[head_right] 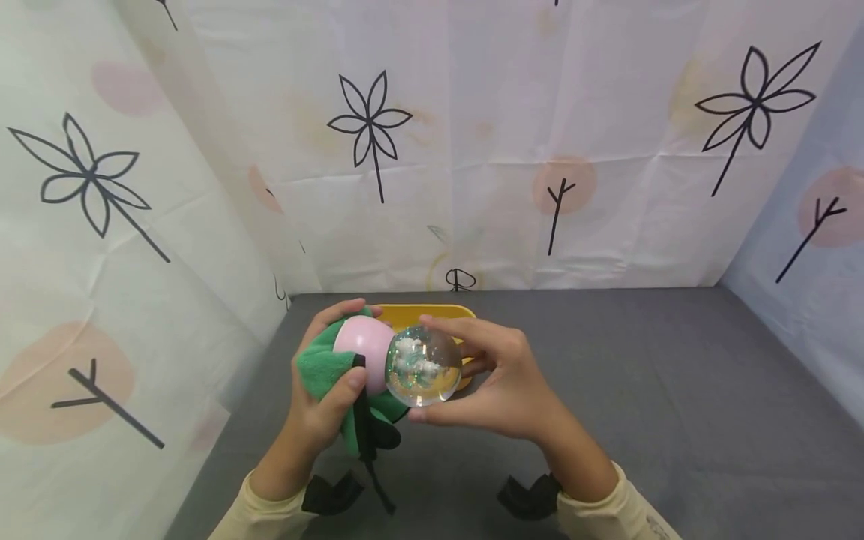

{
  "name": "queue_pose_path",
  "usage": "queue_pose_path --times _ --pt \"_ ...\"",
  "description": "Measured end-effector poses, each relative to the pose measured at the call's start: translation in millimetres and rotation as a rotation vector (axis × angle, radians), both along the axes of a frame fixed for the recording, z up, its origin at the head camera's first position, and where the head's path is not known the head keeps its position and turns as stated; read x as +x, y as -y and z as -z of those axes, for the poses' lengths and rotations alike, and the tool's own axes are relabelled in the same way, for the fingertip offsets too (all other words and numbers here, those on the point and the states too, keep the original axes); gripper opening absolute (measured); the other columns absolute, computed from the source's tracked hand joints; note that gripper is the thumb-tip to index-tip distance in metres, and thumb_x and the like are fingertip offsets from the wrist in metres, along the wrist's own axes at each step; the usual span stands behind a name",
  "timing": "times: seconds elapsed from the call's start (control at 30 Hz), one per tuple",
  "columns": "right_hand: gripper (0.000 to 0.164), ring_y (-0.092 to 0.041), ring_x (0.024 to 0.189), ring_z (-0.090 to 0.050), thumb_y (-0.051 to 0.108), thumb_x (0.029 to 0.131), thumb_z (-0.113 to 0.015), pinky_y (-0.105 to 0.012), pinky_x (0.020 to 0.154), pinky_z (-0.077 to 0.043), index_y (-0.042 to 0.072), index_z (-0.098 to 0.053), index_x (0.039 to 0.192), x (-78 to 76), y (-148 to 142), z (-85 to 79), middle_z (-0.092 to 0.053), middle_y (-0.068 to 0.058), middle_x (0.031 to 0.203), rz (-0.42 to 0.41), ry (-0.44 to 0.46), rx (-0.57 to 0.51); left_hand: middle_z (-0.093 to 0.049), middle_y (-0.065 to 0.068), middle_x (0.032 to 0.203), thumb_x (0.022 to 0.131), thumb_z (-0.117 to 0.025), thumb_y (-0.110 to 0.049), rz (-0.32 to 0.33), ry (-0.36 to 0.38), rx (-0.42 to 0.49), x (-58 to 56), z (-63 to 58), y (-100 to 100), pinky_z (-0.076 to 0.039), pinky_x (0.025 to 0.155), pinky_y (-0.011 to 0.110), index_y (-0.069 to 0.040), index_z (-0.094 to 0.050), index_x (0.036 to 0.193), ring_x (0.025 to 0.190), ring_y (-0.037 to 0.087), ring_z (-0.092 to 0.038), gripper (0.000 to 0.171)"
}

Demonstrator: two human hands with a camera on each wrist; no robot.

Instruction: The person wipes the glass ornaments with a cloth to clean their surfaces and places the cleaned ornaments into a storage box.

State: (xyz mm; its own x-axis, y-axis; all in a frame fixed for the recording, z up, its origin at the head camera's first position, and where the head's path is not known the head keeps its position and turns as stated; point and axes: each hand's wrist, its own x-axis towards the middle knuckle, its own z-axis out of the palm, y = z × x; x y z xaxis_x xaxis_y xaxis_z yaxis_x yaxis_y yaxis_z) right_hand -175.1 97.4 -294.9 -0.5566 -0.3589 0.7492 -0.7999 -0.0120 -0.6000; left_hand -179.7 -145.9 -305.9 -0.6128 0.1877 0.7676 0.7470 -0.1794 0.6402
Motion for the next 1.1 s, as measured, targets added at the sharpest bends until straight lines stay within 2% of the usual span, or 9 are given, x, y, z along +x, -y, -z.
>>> queue_pose_path --times 0.1,0.2,0.33,0.4,0.57,0.77,0.93,1.1 --pt "0.085 -0.016 0.073 -0.078 -0.008 0.061 -0.099 -0.033 0.062 -0.065 -0.003 -0.065 0.138 2.7 1 0.4 -0.077 -0.011 0.104 0.009 0.115 -0.006 -0.061 0.017 0.137 0.094 -0.069 -0.015 -0.005 -0.005 -0.005 -0.1 0.7 0 -0.061 0.087 0.028 0.009 -0.047 0.146 0.11 0.023 -0.067 0.061" --pt "0.078 -0.017 0.063 -0.075 -0.011 0.066 -0.095 -0.035 0.061 -0.065 0.0 -0.066 0.137 4.4 0 1.0 -0.077 -0.006 0.109 0.014 0.216 -0.007 -0.06 0.017 0.138 0.093 -0.07 -0.013 -0.01 0.006 -0.022 -1.0 2.9 -2 -0.061 0.088 0.028 0.007 -0.047 0.146 0.111 0.023 -0.066 0.061" --pt "0.07 -0.02 0.064 -0.076 -0.009 0.07 -0.092 -0.037 0.061 -0.065 0.004 -0.068 0.135 5.9 -4 -0.9 -0.076 0.003 0.12 0.046 0.297 0.008 -0.059 0.02 0.138 0.091 -0.07 -0.01 -0.014 0.021 -0.039 -1.7 5.5 -4 -0.06 0.089 0.027 0.006 -0.048 0.146 0.111 0.023 -0.065 0.062" --pt "0.067 -0.022 0.066 -0.077 -0.008 0.072 -0.092 -0.039 0.06 -0.065 0.005 -0.069 0.134 7.0 -5 -2.8 -0.076 0.006 0.118 0.066 0.334 0.016 -0.058 0.025 0.137 0.089 -0.07 -0.008 -0.017 0.018 -0.041 -1.8 6.1 -5 -0.06 0.09 0.027 0.006 -0.048 0.146 0.113 0.024 -0.065 0.063" --pt "0.054 -0.026 0.068 -0.078 -0.005 0.079 -0.088 -0.042 0.059 -0.065 -0.002 -0.069 0.13 6.2 -5 -6.6 -0.078 -0.001 0.111 0.049 0.418 -0.007 -0.054 0.032 0.137 0.086 -0.07 -0.006 -0.021 -0.001 -0.051 -2.5 6.3 -7 -0.059 0.091 0.025 0.007 -0.047 0.147 0.116 0.024 -0.063 0.066" --pt "0.035 -0.025 0.07 -0.076 0.006 0.092 -0.078 -0.043 0.058 -0.065 -0.003 -0.069 0.124 2.7 -5 -7.1 -0.074 -0.018 0.104 0.04 0.502 0.014 -0.056 0.024 0.138 0.083 -0.072 -0.006 -0.034 -0.035 -0.078 -3.2 7.4 -9 -0.06 0.089 0.027 0.007 -0.047 0.147 0.115 0.025 -0.062 0.069" --pt "0.027 -0.024 0.072 -0.076 0.016 0.099 -0.07 -0.047 0.054 -0.064 -0.003 -0.066 0.117 1.8 -6 -8.5 -0.071 -0.016 0.096 0.019 0.567 0.051 -0.056 0.019 0.14 0.081 -0.073 -0.006 -0.023 -0.041 -0.106 -2.9 8.6 -10 -0.061 0.086 0.029 0.004 -0.047 0.148 0.114 0.025 -0.061 0.072" --pt "0.028 -0.025 0.069 -0.075 0.016 0.099 -0.071 -0.045 0.053 -0.063 -0.001 -0.065 0.12 0.1 -7 -8.7 -0.072 -0.016 0.095 -0.009 0.535 0.076 -0.058 0.019 0.139 0.08 -0.074 -0.006 -0.05 -0.075 -0.102 -3.5 7.4 -10 -0.061 0.086 0.03 0.004 -0.05 0.146 0.114 0.026 -0.061 0.071"
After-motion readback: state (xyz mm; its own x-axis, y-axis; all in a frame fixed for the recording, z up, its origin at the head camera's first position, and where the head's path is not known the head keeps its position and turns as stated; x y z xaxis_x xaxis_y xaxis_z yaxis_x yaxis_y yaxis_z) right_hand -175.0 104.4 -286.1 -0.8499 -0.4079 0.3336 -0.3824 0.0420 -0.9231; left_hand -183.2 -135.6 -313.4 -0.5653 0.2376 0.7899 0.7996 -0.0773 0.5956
